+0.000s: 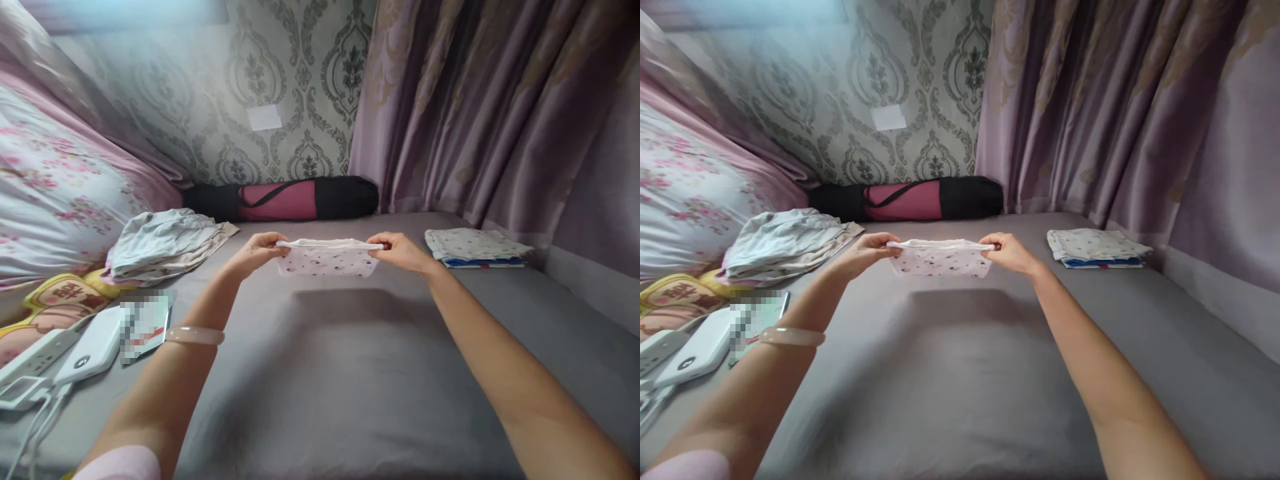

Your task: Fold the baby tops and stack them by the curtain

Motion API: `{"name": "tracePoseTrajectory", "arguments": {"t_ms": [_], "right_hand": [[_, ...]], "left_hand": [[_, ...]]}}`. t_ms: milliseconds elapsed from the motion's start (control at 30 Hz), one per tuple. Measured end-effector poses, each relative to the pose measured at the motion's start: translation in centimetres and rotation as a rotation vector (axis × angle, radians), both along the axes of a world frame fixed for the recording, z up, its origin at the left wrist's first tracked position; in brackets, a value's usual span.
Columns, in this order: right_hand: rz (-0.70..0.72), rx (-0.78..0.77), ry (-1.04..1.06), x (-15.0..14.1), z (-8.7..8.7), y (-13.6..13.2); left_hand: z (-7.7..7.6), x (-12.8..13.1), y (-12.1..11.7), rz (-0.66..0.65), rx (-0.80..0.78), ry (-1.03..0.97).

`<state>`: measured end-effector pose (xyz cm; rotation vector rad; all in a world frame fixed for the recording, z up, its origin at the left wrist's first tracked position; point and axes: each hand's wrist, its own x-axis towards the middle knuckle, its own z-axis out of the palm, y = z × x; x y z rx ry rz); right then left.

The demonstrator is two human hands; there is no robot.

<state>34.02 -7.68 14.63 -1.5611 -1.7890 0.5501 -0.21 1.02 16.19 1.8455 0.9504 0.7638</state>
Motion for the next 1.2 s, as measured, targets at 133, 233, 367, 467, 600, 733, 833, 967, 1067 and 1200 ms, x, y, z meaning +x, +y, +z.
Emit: {"name": "tracePoseTrajectory", "arguments": {"t_ms": [133, 233, 367, 467, 600, 733, 833, 967, 1067, 1200], "right_hand": [[0.09, 0.281, -0.258, -0.8, -2.3, -3.2], [0.259, 0.175, -0.474, -1.3, -4.9, -6.4], [0.347, -0.026, -0.621, -1.7, -5.3, -8.9], [0.29, -0.048, -0.634, -2.7, -4.1, -8.5], [0.153, 0.103, -0.638, -6.0, -4.3, -6.6], [0.169, 0.159, -0.727, -9.8, -6.5, -4.8], [0.156, 0.151, -0.729, -11.3, -8.0, -3.8], [0.103, 0.003, -0.665, -11.5, -9.8, -3.3], [0.1, -0.062, -0.625, -11.5, -10.6, -3.2], [0.123, -0.098, -0.59, -11.3, -10.2, -3.2]], "left_hand": [[-1.3, -1.1, -2.5, -0.128, 0.265, 0.094], [-4.2, -2.0, -5.1, -0.297, 0.369, 0.28], [-6.1, -2.9, -7.8, -0.419, 0.351, 0.479], [-5.6, -2.4, -8.2, -0.331, 0.329, 0.491], [-6.5, 0.5, -7.5, -0.161, 0.497, 0.428], [-9.4, 3.9, -6.9, -0.171, 0.671, 0.458], [-11.3, 5.2, -6.8, -0.093, 0.709, 0.584], [-12.9, 5.5, -6.9, 0.015, 0.657, 0.796], [-13.5, 5.5, -6.9, 0.003, 0.626, 0.861], [-13.4, 5.6, -6.8, -0.007, 0.613, 0.883]]}}
